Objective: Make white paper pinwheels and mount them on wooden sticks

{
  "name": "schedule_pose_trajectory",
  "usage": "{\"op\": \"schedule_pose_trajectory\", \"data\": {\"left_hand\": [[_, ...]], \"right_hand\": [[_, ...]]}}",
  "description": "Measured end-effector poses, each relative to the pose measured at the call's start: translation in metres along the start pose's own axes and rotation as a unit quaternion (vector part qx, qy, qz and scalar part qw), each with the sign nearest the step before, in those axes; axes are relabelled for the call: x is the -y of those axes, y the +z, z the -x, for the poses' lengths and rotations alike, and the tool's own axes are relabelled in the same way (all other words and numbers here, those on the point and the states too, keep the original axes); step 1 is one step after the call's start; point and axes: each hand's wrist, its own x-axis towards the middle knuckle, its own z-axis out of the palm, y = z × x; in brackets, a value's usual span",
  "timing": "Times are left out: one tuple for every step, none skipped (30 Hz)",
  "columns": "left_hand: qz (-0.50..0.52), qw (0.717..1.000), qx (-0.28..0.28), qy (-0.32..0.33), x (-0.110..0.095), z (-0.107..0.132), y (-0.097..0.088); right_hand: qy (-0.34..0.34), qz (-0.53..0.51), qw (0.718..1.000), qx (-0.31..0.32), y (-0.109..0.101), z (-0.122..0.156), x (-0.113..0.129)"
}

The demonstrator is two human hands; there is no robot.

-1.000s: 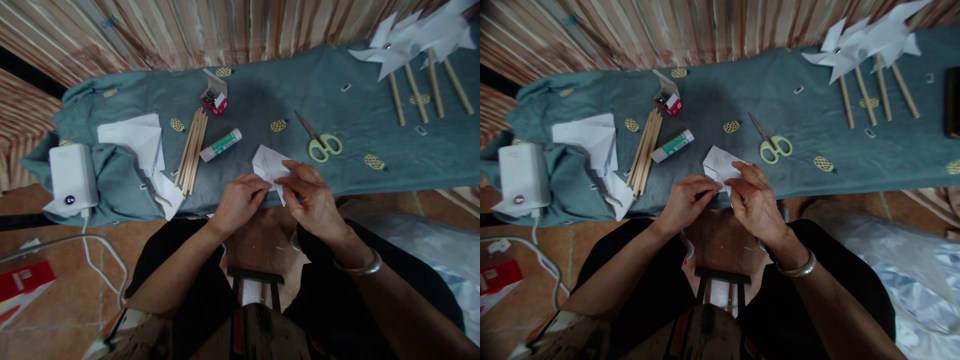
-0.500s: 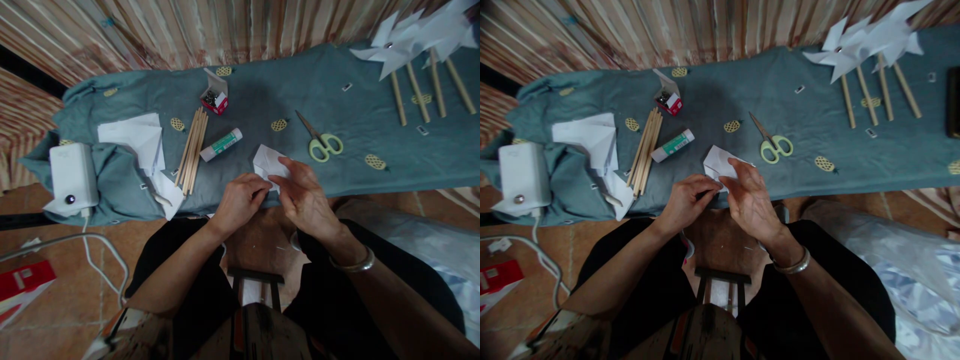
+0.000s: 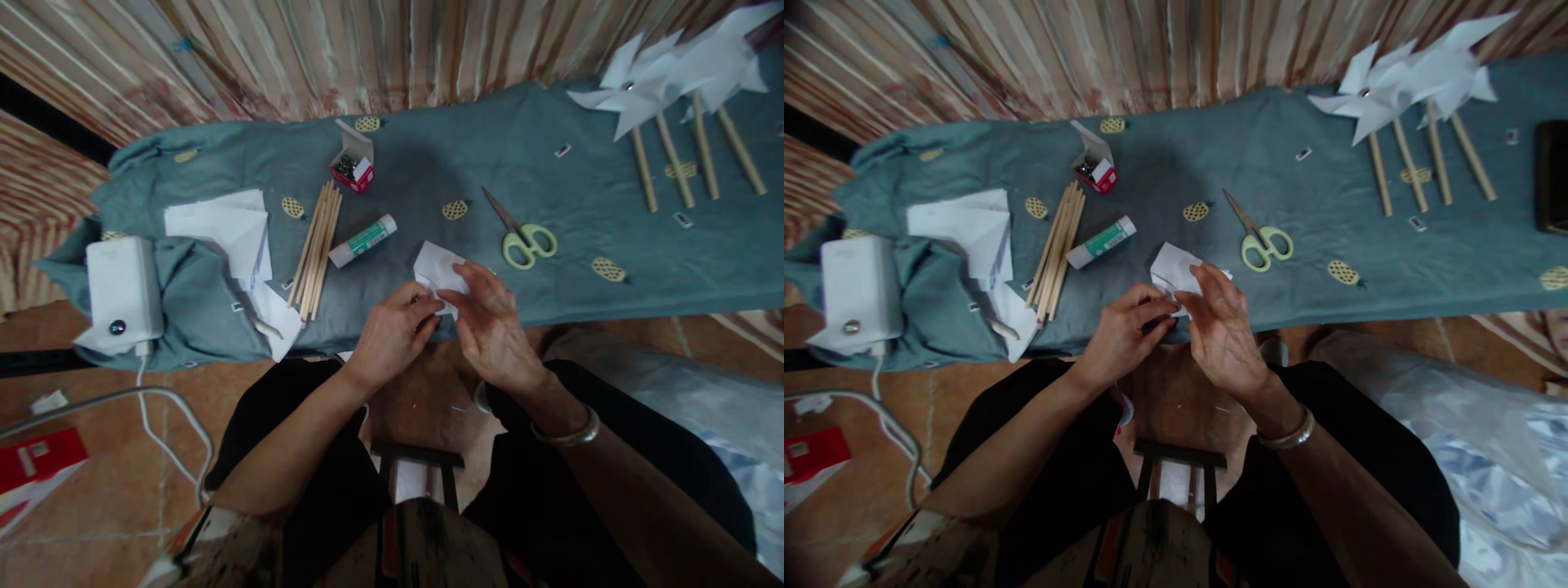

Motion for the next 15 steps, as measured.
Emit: {"op": "schedule_pose_trajectory", "data": {"left_hand": [[-0.005, 1.000, 0.002, -0.001, 0.000, 0.000, 0.000], [-0.011, 1.000, 0.003, -0.001, 0.000, 0.000, 0.000], [-0.016, 1.000, 0.005, 0.000, -0.001, 0.000, 0.000], [-0.021, 1.000, 0.007, 0.001, -0.001, 0.000, 0.000], [-0.027, 1.000, 0.009, 0.002, -0.002, 0.000, 0.000], [-0.031, 0.999, 0.010, 0.004, -0.002, 0.000, 0.000], [-0.036, 0.999, 0.012, 0.006, -0.002, 0.000, -0.001], [-0.042, 0.999, 0.013, 0.010, -0.002, -0.001, -0.002], [-0.049, 0.999, 0.014, 0.014, -0.001, -0.001, -0.003], [-0.057, 0.998, 0.014, 0.019, 0.001, -0.002, -0.006], [-0.066, 0.997, 0.011, 0.025, 0.003, -0.002, -0.009], [-0.076, 0.997, 0.005, 0.030, 0.006, -0.003, -0.012], [-0.086, 0.996, -0.004, 0.035, 0.008, -0.004, -0.016], [-0.096, 0.995, -0.016, 0.037, 0.011, -0.005, -0.020], [-0.104, 0.993, -0.027, 0.038, 0.014, -0.006, -0.023]], "right_hand": [[-0.001, -0.003, 1.000, -0.004, -0.001, 0.000, -0.001], [-0.002, -0.007, 1.000, -0.009, -0.003, 0.000, -0.002], [-0.002, -0.010, 1.000, -0.017, -0.004, -0.001, -0.004], [0.000, -0.011, 1.000, -0.026, -0.006, -0.002, -0.006], [0.005, -0.009, 0.999, -0.035, -0.008, -0.003, -0.009], [0.014, -0.006, 0.999, -0.044, -0.009, -0.005, -0.012], [0.024, -0.002, 0.998, -0.053, -0.011, -0.006, -0.014], [0.036, 0.003, 0.998, -0.061, -0.013, -0.008, -0.016], [0.045, 0.006, 0.997, -0.066, -0.015, -0.010, -0.017], [0.052, 0.007, 0.996, -0.069, -0.017, -0.011, -0.017], [0.056, 0.005, 0.996, -0.070, -0.019, -0.012, -0.016], [0.057, 0.002, 0.996, -0.067, -0.021, -0.013, -0.015], [0.059, -0.003, 0.996, -0.061, -0.023, -0.013, -0.013], [0.061, -0.011, 0.997, -0.056, -0.025, -0.012, -0.010], [0.062, -0.020, 0.997, -0.052, -0.026, -0.012, -0.008]]}}
